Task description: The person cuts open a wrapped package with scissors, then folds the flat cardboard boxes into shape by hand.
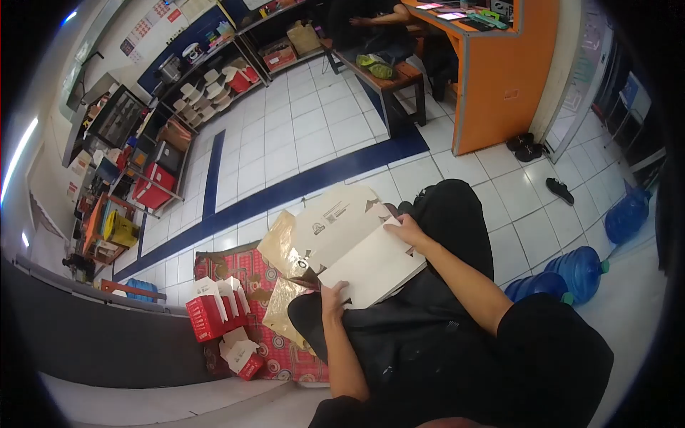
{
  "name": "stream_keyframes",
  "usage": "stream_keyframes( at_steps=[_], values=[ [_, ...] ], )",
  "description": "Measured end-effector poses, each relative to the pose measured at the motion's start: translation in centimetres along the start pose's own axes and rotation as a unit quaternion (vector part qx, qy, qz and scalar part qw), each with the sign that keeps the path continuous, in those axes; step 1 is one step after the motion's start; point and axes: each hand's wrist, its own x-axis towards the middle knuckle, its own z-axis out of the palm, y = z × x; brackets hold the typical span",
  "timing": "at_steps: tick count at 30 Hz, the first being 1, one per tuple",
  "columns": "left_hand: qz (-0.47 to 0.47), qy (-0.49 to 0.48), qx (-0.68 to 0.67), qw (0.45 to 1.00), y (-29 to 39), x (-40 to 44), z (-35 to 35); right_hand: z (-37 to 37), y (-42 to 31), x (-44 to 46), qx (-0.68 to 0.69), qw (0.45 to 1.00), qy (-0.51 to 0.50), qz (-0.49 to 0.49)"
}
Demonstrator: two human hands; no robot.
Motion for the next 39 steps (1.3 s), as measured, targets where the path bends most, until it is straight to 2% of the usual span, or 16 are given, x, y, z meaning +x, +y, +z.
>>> stream_keyframes(
  at_steps=[2,5,8,10,14,15,16,17,19,23,25,29,32,34,36,39],
  values=[
    [0.084,0.051,0.050,0.994,-1.5,0.8,0.4,0.3,1.4,1.3,-0.012,0.997,-0.049,-0.051],
    [0.093,0.062,0.131,0.985,-0.2,-0.8,1.5,1.4,3.4,2.1,-0.008,0.998,-0.034,-0.060],
    [0.101,0.083,0.226,0.965,-3.9,1.9,-0.3,1.6,4.7,3.7,0.039,0.997,-0.070,-0.008],
    [0.109,0.114,0.228,0.961,-4.2,2.6,0.3,2.1,7.1,6.5,0.034,0.995,-0.061,0.074],
    [0.127,0.113,0.246,0.954,-2.6,2.8,1.3,1.1,4.1,4.9,0.092,0.979,-0.122,0.137],
    [0.173,0.119,0.285,0.935,-2.7,2.8,1.4,1.0,4.6,5.0,0.030,0.986,-0.150,0.068],
    [0.166,0.121,0.285,0.937,-2.8,2.7,1.4,1.0,5.2,4.9,-0.031,0.984,-0.178,-0.002],
    [0.168,0.120,0.279,0.938,-2.2,2.3,1.6,1.4,6.3,5.0,-0.033,0.983,-0.180,0.004],
    [0.168,0.121,0.273,0.940,-1.1,2.1,2.1,2.4,8.7,5.5,-0.152,0.986,-0.060,-0.011],
    [0.152,0.131,0.289,0.936,-0.1,1.9,2.2,2.3,5.2,2.5,-0.190,0.981,-0.005,-0.037],
    [0.136,0.128,0.290,0.939,0.2,1.9,2.0,1.8,4.4,2.1,-0.216,0.973,-0.062,-0.053],
    [0.125,0.095,0.298,0.942,0.0,2.8,0.9,0.9,5.2,2.9,-0.295,0.944,-0.099,-0.106],
    [0.101,0.058,0.300,0.947,0.3,2.7,0.1,-0.4,3.2,2.6,-0.303,0.931,-0.190,-0.078],
    [0.084,0.033,0.299,0.950,0.9,2.3,-0.4,-1.0,3.0,2.9,-0.301,0.911,-0.256,-0.119],
    [0.083,-0.023,0.337,0.937,1.1,2.4,-1.3,-0.8,3.1,2.9,-0.311,0.909,-0.250,-0.116],
    [0.092,-0.020,0.362,0.927,1.0,2.2,-1.8,-0.6,2.0,2.5,-0.323,0.905,-0.260,-0.090]
  ],
)
